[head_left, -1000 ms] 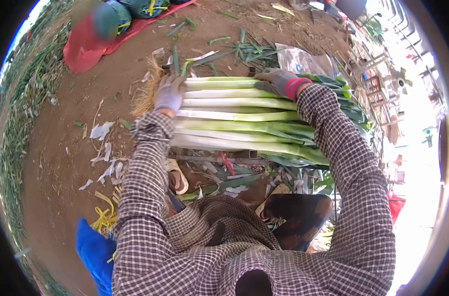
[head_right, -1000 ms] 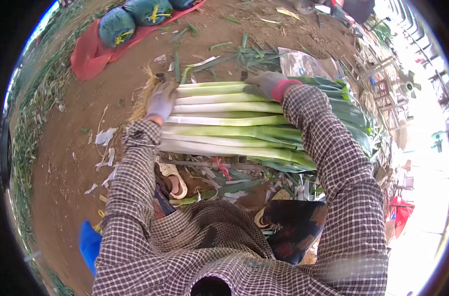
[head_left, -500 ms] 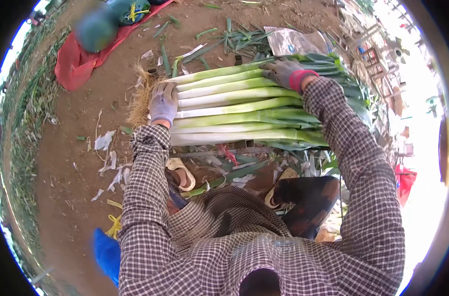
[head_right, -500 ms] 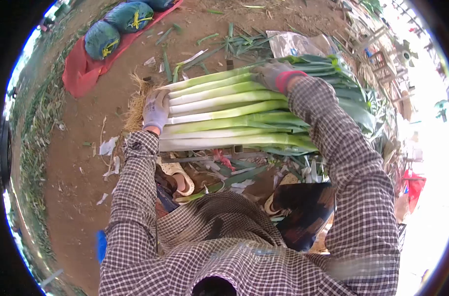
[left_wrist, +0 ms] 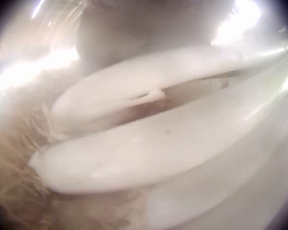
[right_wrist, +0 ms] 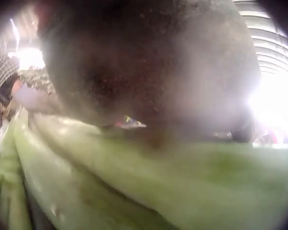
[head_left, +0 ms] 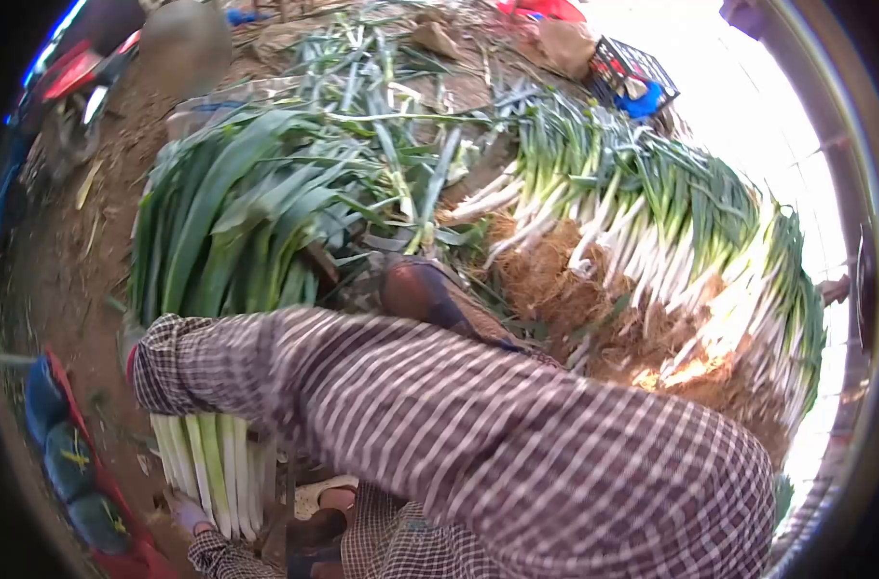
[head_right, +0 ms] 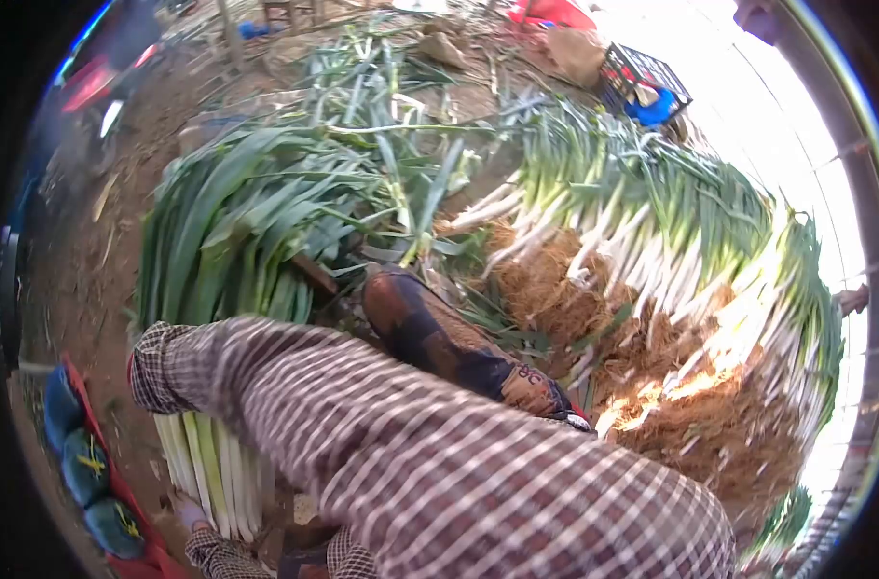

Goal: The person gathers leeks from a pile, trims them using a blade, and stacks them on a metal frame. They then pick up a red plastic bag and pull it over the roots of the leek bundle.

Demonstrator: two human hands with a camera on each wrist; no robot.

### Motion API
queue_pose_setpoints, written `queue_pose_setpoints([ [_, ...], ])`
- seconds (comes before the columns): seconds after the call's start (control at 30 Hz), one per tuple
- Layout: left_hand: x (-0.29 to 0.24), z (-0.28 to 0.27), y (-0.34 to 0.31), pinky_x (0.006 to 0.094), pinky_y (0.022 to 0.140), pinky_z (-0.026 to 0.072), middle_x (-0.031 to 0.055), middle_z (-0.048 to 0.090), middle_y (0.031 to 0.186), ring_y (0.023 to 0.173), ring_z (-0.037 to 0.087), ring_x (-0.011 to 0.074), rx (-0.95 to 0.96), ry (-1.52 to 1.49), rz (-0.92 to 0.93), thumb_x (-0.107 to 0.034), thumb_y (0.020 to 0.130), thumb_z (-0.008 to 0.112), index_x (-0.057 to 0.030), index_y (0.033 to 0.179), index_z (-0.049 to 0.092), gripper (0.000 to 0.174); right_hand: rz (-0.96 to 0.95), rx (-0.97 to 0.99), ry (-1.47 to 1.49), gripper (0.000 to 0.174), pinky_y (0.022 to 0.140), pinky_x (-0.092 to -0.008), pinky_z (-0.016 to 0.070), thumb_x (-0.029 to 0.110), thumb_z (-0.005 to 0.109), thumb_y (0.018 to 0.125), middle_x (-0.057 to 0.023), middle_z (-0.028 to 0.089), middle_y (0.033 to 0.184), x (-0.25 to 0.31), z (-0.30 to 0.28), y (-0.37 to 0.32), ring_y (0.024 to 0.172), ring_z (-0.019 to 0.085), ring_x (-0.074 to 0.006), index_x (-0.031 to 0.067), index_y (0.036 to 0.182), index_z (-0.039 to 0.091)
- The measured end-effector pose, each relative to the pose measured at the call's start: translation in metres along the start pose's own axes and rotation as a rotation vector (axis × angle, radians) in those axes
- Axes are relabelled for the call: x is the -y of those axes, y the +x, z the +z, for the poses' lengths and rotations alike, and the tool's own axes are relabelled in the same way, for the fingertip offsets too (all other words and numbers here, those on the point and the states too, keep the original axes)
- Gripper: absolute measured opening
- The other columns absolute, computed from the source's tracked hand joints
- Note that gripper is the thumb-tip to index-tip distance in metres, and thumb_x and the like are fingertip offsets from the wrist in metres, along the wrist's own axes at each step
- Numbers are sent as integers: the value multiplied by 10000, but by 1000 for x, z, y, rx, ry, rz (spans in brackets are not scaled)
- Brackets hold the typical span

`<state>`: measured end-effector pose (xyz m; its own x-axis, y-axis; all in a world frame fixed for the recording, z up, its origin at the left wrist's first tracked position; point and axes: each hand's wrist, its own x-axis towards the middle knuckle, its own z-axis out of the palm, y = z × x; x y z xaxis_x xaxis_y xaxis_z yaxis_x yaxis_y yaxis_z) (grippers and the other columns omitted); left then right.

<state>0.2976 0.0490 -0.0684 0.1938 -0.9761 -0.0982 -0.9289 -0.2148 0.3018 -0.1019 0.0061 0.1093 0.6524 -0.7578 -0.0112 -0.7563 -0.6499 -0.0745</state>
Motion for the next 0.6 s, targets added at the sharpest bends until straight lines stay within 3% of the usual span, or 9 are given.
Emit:
queue_pose_setpoints([
  [0.1, 20, 3, 22, 411, 960, 455, 253, 607, 1243, 1145, 585, 387, -25, 197, 75, -135, 956, 439, -10, 1308, 535, 386, 47, -199, 35, 254, 742, -387, 526, 382, 625, 820, -63, 704, 909, -6, -38, -69, 885, 668, -253, 182, 926, 740],
  [0.2, 26, 0, 31, 408, 958, 456, 262, 607, 1236, 1138, 589, 385, -17, 267, 11, -130, 954, 439, -6, 1308, 540, 389, 329, -303, 206, 140, 685, -386, 544, 252, 640, 741, -46, 708, 860, -36, -74, -209, 819, 685, -208, 180, 807, 739],
  [0.23, 29, 2, 34, 430, 929, 466, 257, 628, 1186, 1090, 607, 393, -50, 302, 31, -159, 957, 439, -38, 1283, 564, 370, 432, -305, 242, 139, 614, -398, 542, 267, 636, 740, -76, 692, 801, -61, -56, -249, 753, 678, -240, 170, 782, 726],
  [0.3, 31, 1, 38, 475, 871, 487, 247, 672, 1087, 995, 643, 409, -122, 374, 62, -217, 963, 438, -102, 1235, 611, 342, 733, -300, 334, 225, 714, -401, 545, 306, 583, 842, -93, 682, 878, -111, -10, -351, 846, 665, -281, 114, 889, 690],
  [0.33, -10, -13, 18, 439, 936, 471, 232, 645, 1186, 1088, 616, 385, -63, 416, 5, -231, 974, 437, -61, 1258, 597, 368, 914, -275, 324, 277, 748, -410, 531, 328, 542, 911, -103, 679, 931, -130, 26, -405, 882, 656, -286, 85, 950, 669],
  [0.37, -24, -11, 18, 417, 948, 467, 219, 637, 1209, 1109, 603, 378, -143, 369, 75, -223, 982, 439, -34, 1260, 592, 369, 1049, -44, 236, 360, 769, -422, 523, 382, 486, 953, -123, 684, 937, -152, 71, -466, 853, 661, -295, 77, 998, 672],
  [0.4, -36, -8, 18, 394, 961, 463, 206, 630, 1231, 1130, 591, 372, -222, 319, 145, -215, 990, 441, -7, 1262, 586, 371, 1253, 204, 426, 408, 784, -441, 518, 408, 461, 946, -148, 688, 933, -149, 63, -509, 824, 668, -304, 72, 1013, 682],
  [0.47, -81, -5, 9, 371, 981, 456, 195, 623, 1253, 1154, 578, 358, -357, 227, 254, -203, 1003, 447, 27, 1257, 582, 368, 1320, 480, 341, 391, 808, -457, 518, 404, 471, 918, -152, 701, 979, -151, 113, -592, 860, 678, -318, 111, 1002, 715],
  [0.6, -205, -4, -41, 380, 1041, 418, 202, 609, 1272, 1191, 563, 326, -525, 170, 574, -135, 1003, 461, 54, 1247, 579, 331, 1393, 610, 335, 382, 891, -451, 508, 415, 496, 916, -115, 684, 1117, -174, 160, -670, 1014, 648, -325, 182, 1141, 698],
])
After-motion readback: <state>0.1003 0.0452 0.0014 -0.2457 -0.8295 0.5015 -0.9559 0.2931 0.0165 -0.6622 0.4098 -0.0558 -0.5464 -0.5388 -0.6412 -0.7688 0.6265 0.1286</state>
